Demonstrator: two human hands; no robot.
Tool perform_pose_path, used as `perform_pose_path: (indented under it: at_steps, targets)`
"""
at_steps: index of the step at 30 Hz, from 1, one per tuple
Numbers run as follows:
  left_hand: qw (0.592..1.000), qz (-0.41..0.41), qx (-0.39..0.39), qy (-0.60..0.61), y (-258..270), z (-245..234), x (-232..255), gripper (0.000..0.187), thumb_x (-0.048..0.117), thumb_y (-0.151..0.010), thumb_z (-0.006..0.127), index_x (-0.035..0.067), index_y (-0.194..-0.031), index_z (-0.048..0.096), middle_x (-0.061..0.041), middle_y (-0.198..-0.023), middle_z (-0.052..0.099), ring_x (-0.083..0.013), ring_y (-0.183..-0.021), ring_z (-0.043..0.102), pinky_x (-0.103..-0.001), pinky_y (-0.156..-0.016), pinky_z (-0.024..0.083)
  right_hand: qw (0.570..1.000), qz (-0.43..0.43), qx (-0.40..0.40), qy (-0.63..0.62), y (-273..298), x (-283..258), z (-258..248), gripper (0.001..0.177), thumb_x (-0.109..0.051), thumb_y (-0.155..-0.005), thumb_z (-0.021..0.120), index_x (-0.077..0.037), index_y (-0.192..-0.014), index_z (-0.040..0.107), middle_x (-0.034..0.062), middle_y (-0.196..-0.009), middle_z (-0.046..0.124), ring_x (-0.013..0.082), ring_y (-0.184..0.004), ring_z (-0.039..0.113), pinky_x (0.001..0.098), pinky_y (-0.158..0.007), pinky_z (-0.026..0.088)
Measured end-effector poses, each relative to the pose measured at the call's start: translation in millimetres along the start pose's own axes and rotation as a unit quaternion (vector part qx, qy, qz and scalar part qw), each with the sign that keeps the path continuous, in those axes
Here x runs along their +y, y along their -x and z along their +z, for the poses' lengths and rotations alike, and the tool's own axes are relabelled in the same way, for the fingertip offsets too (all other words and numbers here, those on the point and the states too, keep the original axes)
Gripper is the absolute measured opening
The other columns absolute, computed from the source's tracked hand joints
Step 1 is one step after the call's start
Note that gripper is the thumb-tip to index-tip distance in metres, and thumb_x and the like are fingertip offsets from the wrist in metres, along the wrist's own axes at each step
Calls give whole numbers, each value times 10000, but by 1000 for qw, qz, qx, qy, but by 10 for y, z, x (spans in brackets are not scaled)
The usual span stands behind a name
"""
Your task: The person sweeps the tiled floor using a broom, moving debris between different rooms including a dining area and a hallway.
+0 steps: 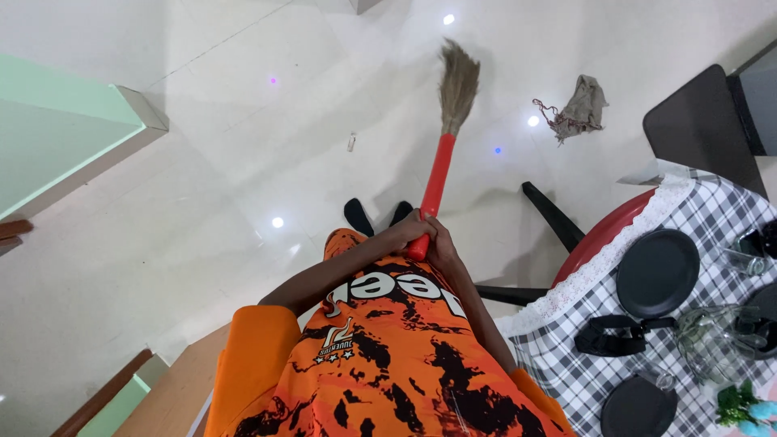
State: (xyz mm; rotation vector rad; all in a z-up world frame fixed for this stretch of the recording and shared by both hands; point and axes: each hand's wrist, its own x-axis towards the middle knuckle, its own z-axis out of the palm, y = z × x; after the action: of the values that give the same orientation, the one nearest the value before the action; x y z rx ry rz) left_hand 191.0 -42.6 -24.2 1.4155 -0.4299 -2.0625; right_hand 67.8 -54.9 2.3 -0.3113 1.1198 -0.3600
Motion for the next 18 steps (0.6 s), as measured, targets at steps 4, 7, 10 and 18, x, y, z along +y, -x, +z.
perform_pose_path:
  at_steps: [4,7,10,18]
  targets:
    - [998,-47,-35,3,-340,43,76,429,100,-794,645,-71,-1162,503,-216,-1023,623,-276,-844,660,-396,-689,591,999,-13,33,25,-26,-193,-57,599,-509,-992,502,-54,-1381,477,141,-1262,612,251,-1164,631,436,-924,571]
    - [989,-137,-31,35,-535,-42,233,430,144,-832,644,-76,-1173,503,-243,-1011,636,-339,-803,645,-414,-604,565,995,20,8,95,-229,-416,-97,569,-577,-1014,440,-80,-1283,509,125,-1088,661,236,-938,656,370,-661,552]
    - [984,-145,-1,104,-742,-197,315,432,124,-829,635,-74,-1190,505,-240,-1022,637,-339,-807,654,-439,-562,580,984,75,-33,160,-606,-609,-152,561,-615,-1016,377,-108,-1205,524,81,-954,676,203,-762,643,308,-470,481]
    - [896,-18,137,421,-1163,-1126,494,372,105,-869,580,-41,-1205,516,-209,-1030,604,-307,-806,673,-422,-613,634,924,246,-98,276,-2134,-1074,498,529,-585,-993,511,-109,-1216,565,46,-1011,648,164,-821,631,336,-626,545]
